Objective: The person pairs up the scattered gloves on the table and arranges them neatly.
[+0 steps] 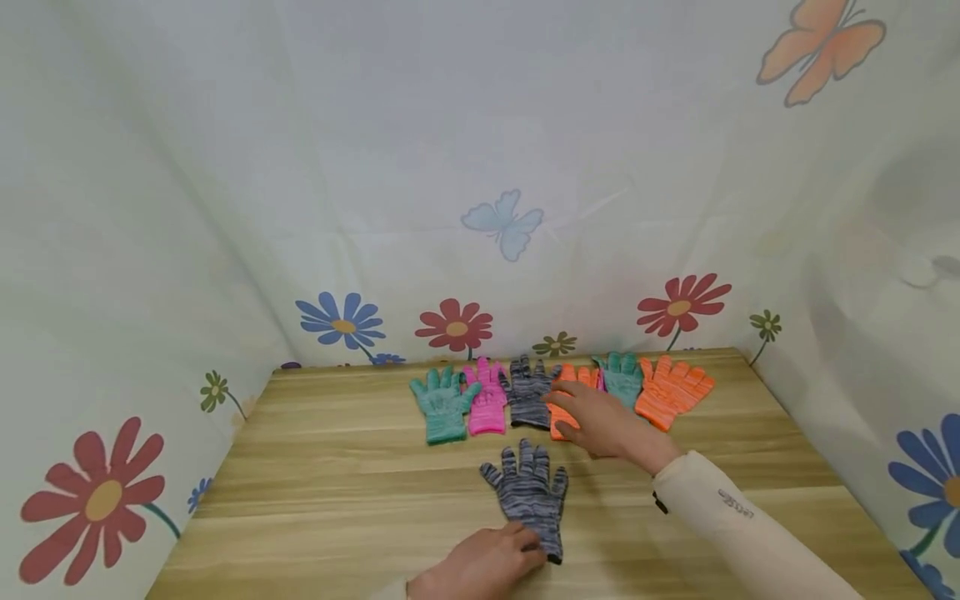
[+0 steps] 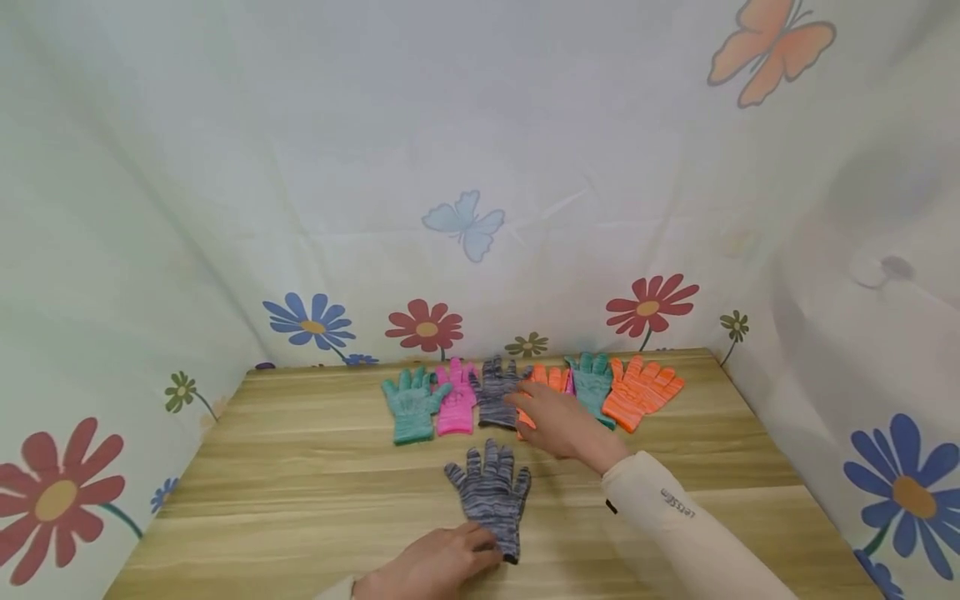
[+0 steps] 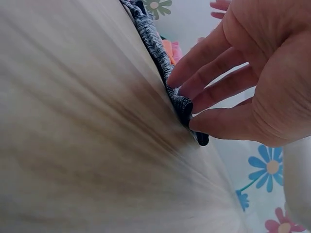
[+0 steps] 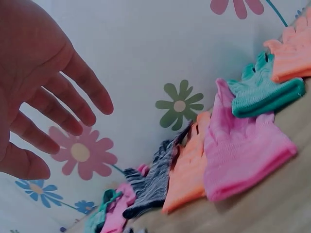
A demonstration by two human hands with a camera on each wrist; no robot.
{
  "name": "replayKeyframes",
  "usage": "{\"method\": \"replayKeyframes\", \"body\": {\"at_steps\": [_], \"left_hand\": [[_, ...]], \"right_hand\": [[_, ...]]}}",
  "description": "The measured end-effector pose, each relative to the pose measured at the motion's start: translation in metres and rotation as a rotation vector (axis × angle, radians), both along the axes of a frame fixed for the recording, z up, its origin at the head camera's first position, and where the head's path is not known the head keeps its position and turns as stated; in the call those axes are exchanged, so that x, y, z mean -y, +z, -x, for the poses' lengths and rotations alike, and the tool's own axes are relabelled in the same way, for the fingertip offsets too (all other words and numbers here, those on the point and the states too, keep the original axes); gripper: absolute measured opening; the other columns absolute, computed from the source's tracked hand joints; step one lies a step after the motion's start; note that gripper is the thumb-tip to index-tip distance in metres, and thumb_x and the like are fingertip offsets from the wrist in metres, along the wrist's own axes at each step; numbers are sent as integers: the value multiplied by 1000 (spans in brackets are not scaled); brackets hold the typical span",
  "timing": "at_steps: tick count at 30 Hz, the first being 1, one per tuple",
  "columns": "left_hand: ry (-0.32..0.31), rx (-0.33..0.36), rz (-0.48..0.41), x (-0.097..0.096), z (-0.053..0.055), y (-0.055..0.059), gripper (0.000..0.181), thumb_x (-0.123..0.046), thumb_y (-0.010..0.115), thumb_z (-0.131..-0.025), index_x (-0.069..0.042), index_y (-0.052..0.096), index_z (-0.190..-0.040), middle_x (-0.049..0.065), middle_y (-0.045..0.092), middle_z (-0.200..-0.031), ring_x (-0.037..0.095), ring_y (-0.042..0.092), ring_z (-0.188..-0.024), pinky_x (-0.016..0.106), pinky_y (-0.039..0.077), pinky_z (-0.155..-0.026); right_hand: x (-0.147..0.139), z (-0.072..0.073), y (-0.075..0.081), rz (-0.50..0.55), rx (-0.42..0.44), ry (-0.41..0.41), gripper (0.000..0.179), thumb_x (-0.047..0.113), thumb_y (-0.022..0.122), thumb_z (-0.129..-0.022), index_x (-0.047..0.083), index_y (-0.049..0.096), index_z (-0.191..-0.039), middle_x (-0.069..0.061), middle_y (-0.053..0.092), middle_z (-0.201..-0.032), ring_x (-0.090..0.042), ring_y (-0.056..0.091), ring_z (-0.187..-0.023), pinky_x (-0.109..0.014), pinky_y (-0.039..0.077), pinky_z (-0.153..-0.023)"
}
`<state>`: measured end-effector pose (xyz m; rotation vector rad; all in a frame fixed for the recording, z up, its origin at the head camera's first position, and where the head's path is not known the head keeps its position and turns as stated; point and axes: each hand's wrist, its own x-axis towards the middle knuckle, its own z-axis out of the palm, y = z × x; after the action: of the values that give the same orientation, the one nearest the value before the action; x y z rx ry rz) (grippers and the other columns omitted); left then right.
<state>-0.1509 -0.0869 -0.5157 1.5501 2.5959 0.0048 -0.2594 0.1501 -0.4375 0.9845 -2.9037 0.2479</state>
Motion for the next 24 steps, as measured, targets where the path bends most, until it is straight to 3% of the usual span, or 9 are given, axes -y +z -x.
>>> {"method": "replayKeyframes", "body": {"at_steps": [10, 22, 24], "left_hand": [[-3, 46, 26, 0, 1, 4, 44, -59, 57, -91, -27, 67, -119, -12, 63, -116, 1, 56, -99, 15, 47, -70], [5, 64, 32, 1, 0, 4, 40, -56, 57, -92, -28, 66, -119, -13, 61, -116, 0, 54, -97, 14, 45, -66], [-6, 59, 31, 1, 1, 4, 41, -57, 56, -93, -28, 66, -120, -12, 61, -117, 0, 54, -97, 14, 45, -68]], "right_hand": [[18, 43, -5, 5, 85, -63, 49, 35, 61, -97, 23, 50, -143, -9, 46, -149, -30, 53, -129, -48, 51, -98], [34, 81, -39, 9, 198, -109, 52, 27, 64, -96, 19, 49, -144, -14, 43, -151, -35, 49, -133, -51, 47, -102], [37, 87, -45, -3, 186, -117, 51, 27, 64, -96, 19, 50, -144, -12, 44, -150, -33, 49, -133, -50, 48, -102]]}}
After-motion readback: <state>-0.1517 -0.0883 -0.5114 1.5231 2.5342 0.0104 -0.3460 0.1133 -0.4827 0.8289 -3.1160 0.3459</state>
